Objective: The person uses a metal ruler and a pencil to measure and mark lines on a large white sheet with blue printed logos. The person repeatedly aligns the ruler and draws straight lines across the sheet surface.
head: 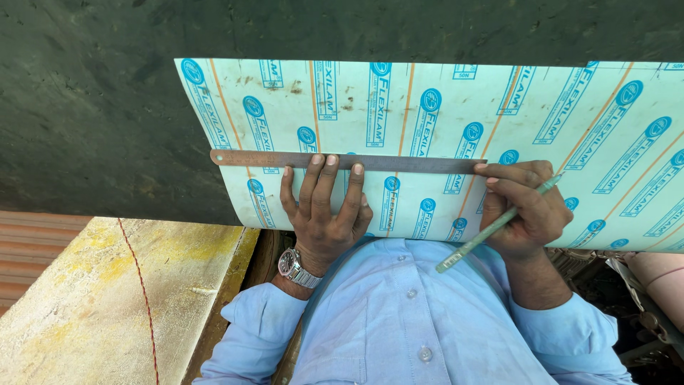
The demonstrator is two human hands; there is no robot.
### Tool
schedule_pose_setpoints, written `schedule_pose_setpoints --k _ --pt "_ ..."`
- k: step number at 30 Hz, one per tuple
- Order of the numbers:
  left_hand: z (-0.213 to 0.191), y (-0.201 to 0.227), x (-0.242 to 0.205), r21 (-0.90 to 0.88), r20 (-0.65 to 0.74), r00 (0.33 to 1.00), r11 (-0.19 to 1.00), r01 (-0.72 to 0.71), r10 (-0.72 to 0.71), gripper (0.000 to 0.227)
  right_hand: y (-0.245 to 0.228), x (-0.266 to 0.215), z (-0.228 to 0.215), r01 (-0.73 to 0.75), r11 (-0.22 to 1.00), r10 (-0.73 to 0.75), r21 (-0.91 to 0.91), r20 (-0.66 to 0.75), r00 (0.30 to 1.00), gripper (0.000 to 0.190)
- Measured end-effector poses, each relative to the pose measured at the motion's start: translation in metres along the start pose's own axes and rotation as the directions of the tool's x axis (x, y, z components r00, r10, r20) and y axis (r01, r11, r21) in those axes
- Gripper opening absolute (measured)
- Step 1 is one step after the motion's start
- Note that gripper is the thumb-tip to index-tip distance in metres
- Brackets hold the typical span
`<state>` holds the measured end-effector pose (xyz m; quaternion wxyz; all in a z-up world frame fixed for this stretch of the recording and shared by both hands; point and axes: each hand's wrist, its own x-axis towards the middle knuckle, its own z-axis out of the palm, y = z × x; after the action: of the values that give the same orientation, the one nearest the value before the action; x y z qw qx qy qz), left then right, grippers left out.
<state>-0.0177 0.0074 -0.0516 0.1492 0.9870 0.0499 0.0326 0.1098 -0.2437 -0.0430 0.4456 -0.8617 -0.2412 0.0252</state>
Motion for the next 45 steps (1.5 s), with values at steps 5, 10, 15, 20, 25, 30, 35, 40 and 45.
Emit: schedule_pose_setpoints --k 5,10,15,20,25,30,35,40,45 --pt "0.001 0.0 0.004 -0.005 -0.016 1.0 1.0 -0.002 0.002 0.037 0.009 -0.001 -0.011 -0.112 0.957 0.146 0.268 -0.112 0.983 0.005" --pt "-0.002 0.0 0.003 0.007 0.004 1.0 1.0 -0.012 0.012 0.038 0.002 0.0 -0.042 -0.135 0.978 0.152 0.161 -0.098 0.984 0.008" --pt "-0.004 0.002 0.006 -0.003 -0.012 1.0 1.0 -0.014 0.014 0.038 -0.002 0.024 -0.084 -0.111 0.991 0.11 -0.071 -0.019 0.994 0.01" --pt "-0.005 0.001 0.005 -0.007 -0.011 1.0 1.0 -0.01 0.01 0.039 -0.001 0.033 -0.086 -0.094 0.973 0.119 -0.212 0.108 0.987 0.013" --pt "-0.003 0.0 0.004 0.008 -0.009 1.0 1.0 -0.013 0.013 0.039 0.012 0.009 -0.066 -0.08 0.955 0.097 -0.287 0.045 0.994 0.013" --pt "-0.003 0.0 0.004 0.016 -0.007 1.0 1.0 -0.015 0.015 0.038 0.037 -0.015 -0.061 -0.024 0.953 0.024 -0.303 -0.005 1.0 0.011" --pt "-0.004 0.0 0.003 0.012 0.001 1.0 1.0 -0.008 0.008 0.039 0.042 -0.022 -0.061 -0.022 0.957 0.021 -0.288 -0.008 1.0 0.01" --pt "-0.002 -0.001 0.003 0.009 -0.006 1.0 1.0 -0.012 0.012 0.039 0.04 -0.017 -0.061 -0.023 0.944 0.022 -0.33 -0.007 1.0 0.012" --pt "0.0 -0.001 0.001 0.008 0.002 1.0 1.0 -0.002 0.002 0.039 0.039 -0.014 -0.059 -0.038 0.95 0.034 -0.31 -0.018 0.999 0.011"
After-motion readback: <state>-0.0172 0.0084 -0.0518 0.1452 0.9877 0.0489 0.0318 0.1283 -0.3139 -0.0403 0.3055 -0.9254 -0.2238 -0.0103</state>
